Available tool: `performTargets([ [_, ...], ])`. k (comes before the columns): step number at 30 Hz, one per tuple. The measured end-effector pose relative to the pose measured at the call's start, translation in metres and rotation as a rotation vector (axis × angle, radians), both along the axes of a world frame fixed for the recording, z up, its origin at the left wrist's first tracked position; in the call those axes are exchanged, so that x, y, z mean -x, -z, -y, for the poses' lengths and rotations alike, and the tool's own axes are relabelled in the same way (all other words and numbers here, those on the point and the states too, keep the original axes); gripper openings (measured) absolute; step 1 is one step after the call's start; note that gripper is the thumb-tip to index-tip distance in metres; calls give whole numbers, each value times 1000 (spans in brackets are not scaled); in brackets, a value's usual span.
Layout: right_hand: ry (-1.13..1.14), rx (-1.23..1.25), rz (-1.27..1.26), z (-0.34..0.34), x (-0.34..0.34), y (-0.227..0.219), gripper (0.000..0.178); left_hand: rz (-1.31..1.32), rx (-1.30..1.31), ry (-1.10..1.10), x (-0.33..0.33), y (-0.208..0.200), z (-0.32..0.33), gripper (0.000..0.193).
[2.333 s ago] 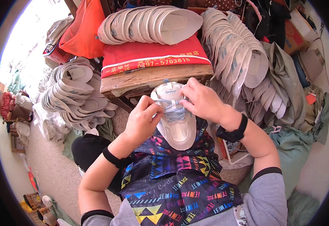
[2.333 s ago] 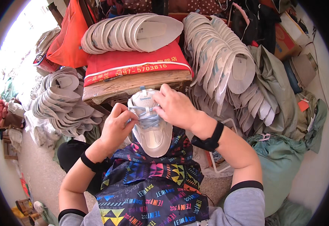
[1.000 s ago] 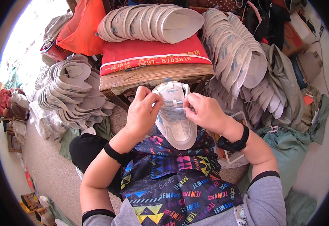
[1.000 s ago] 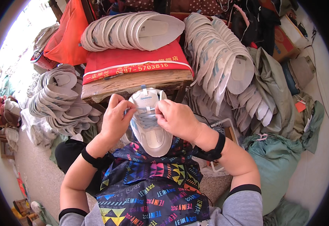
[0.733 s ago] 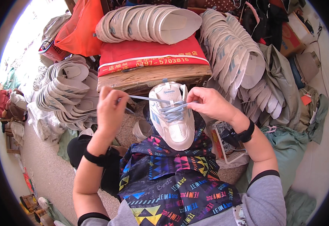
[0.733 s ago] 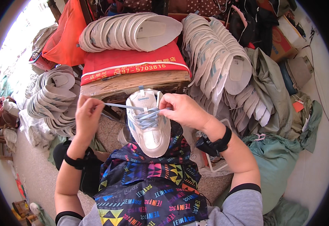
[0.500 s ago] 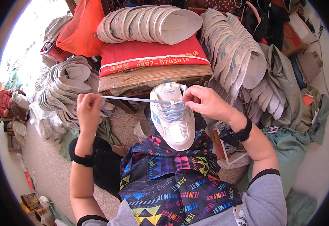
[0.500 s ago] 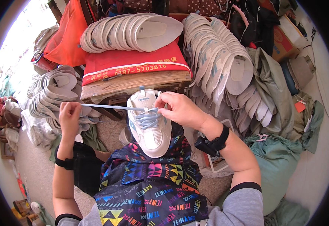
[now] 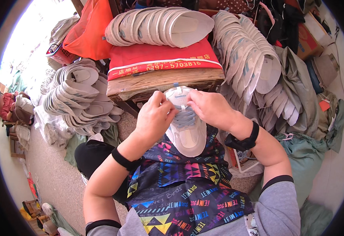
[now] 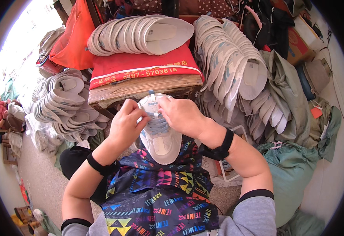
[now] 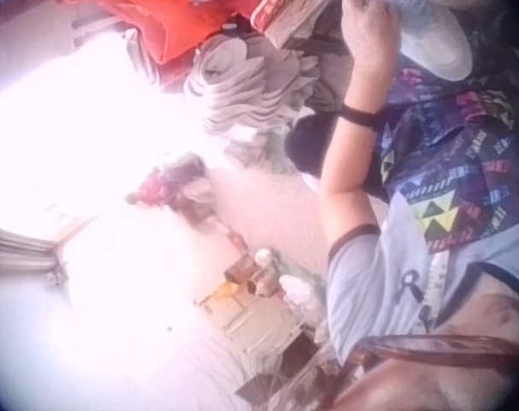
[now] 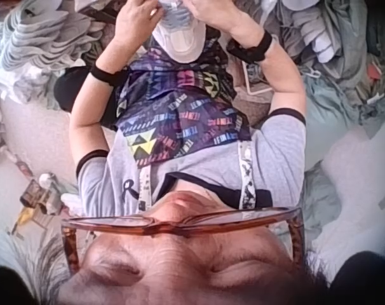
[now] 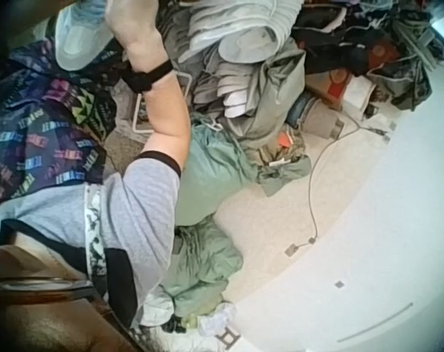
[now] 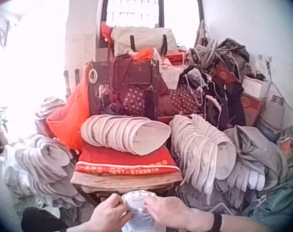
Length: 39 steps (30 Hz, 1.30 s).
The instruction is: Insert laces into the eyelets of a white athletic shoe upper.
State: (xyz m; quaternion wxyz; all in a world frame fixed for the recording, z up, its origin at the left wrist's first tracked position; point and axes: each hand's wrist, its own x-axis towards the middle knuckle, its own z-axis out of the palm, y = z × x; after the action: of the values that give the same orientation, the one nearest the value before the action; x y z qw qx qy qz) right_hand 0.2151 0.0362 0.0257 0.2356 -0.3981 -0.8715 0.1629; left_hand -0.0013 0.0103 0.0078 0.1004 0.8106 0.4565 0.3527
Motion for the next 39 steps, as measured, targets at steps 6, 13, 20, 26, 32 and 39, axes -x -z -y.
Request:
performTargets([
  [6, 158, 746, -323, -7, -11, -8, 19, -241, 139, 22, -11, -11, -6, 12],
  [13, -89, 1186, -792, 5, -3, -15, 29, 367, 819, 150, 11, 5, -20, 17],
  [20, -56, -285, 84, 8, -3, 3, 39, 313, 671, 28, 19, 9, -6, 19],
  [26, -13, -226, 195, 7, -4, 7, 32, 217, 279, 59, 2, 19, 2, 15],
  [32, -29, -184, 9, 7, -3, 11, 13, 391, 410, 112, 1, 24, -2, 10],
  [39, 118, 608, -311, 2, -26, 2, 25, 78, 397, -4, -8, 16, -5, 22],
])
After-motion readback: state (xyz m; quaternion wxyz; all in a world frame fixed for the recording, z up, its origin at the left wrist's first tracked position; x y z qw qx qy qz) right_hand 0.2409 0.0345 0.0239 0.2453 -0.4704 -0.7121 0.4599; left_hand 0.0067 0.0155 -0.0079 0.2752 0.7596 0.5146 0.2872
